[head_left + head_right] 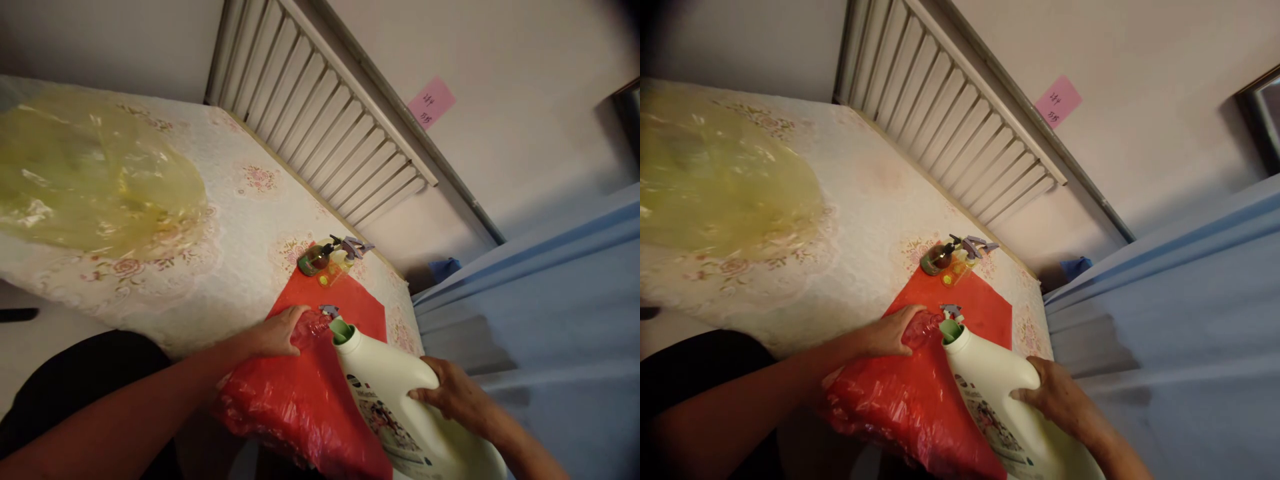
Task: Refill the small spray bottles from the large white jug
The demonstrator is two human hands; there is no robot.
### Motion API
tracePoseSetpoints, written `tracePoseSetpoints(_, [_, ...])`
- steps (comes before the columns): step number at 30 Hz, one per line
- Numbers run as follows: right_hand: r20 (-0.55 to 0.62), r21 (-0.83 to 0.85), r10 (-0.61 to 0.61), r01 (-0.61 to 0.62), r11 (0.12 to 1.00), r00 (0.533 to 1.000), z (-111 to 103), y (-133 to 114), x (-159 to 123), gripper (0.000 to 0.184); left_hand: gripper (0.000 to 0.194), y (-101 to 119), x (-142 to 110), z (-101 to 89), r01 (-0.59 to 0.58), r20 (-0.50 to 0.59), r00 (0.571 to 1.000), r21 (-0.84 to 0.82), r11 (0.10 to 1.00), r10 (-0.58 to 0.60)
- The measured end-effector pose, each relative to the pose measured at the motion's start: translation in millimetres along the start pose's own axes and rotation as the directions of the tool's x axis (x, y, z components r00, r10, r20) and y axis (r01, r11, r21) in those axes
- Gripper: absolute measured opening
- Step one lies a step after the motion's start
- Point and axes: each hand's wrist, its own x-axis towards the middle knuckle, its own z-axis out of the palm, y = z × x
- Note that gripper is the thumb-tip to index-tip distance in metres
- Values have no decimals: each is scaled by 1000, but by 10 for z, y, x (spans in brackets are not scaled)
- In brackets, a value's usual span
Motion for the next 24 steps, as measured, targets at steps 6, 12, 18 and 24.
tracePoseSetpoints(6, [6, 29, -3, 3, 1000, 1000, 6, 15, 2, 32, 88, -12, 7, 15, 1, 4, 1000, 15, 1000, -1])
tracePoseSetpoints(12, [5, 15, -2, 2, 1000, 1000, -7, -22, -14, 31, 89, -8, 0, 11, -3, -5, 1000, 12, 1000, 3])
tracePoseSetpoints(18, [29, 47, 17, -18, 999, 999, -8, -15, -10, 31, 89, 10, -2, -5, -3, -4, 1000, 3, 1000, 3])
tracePoseSetpoints(24, [10, 9, -7, 7, 1000, 1000, -10, -12, -16, 33, 88, 16, 0, -6, -2, 0, 1000, 8, 1000, 2])
